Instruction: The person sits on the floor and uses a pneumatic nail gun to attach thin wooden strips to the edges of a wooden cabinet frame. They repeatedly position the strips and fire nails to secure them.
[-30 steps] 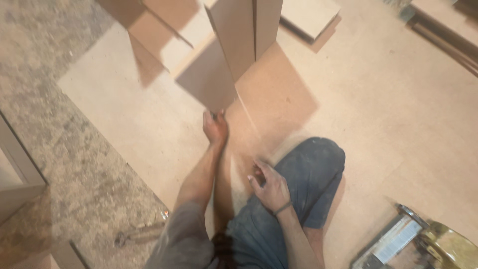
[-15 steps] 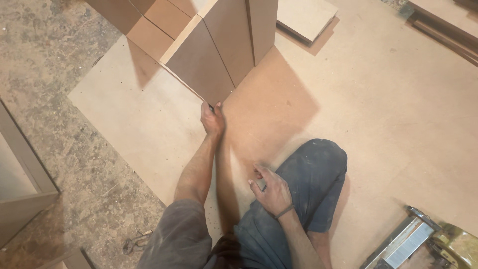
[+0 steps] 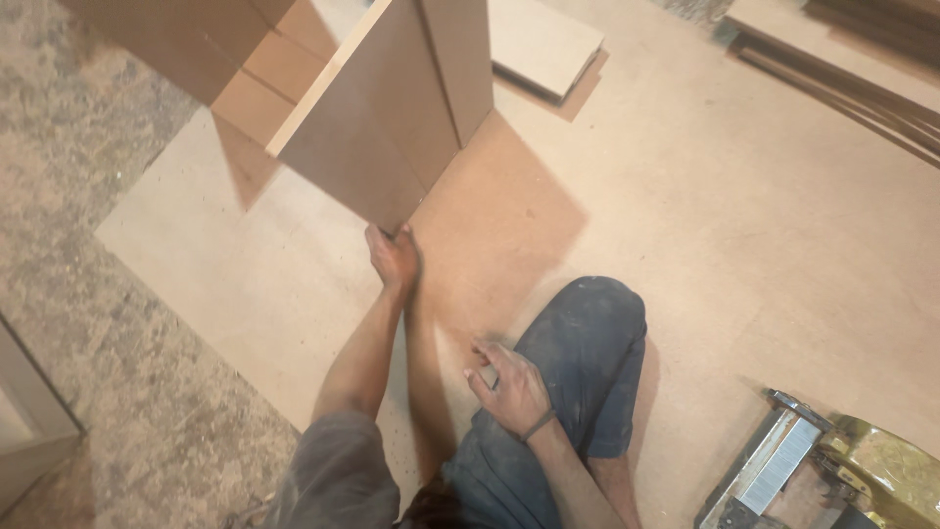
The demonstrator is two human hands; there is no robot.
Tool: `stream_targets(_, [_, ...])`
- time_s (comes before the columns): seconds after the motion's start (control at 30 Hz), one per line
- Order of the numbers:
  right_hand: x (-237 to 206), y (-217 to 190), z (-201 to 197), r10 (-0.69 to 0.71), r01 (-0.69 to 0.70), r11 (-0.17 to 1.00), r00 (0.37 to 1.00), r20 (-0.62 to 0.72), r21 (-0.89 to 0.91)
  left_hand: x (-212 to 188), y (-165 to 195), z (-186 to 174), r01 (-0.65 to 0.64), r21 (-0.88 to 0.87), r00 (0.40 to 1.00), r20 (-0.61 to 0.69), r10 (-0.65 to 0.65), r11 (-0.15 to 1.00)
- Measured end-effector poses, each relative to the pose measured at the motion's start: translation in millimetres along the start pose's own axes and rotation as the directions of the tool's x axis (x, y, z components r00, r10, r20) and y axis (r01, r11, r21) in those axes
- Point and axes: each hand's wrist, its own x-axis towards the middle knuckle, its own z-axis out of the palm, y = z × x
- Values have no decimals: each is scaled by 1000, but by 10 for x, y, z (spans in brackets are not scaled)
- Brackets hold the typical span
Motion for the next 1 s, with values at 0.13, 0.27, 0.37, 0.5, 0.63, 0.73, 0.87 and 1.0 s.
stream_targets(0.13, [-139,22,-44,80,-58,982,990,-117,179,-643,231,127,-52,-22,992,-113,49,998])
stream_targets(0.27, [-328,8,-97,117,-70,969,975,-191,239,-1136,791,553,14,-358,978,200,62,934])
stream_targets(0.37, [-485,227,-28,-25,61,983,979,-204,174,-866,1247,1152,123,-492,924,373,81,862])
stream_targets(0.5, [-632,500,195,-20,53,986,980,-200,161,-252,1601,1861,-69,-369,926,323,197,927])
stream_targets(0.63, [-320,-12,-102,272,-252,916,962,-23,314,408,1757,2385,206,-252,905,417,-86,945])
stream_targets(0.73, [-181,-140,-1110,137,-84,954,976,-170,287,872,1912,2585,522,-249,782,521,-342,816])
stream_targets(0.87, [-1288,1052,-3909,-74,-323,928,332,-940,-187,1055,2216,2654,751,-296,632,579,-514,591])
stream_targets(1.0, [-2326,2349,-4260,239,-613,789,272,-932,23,879,2489,2649,769,-237,623,488,-611,594])
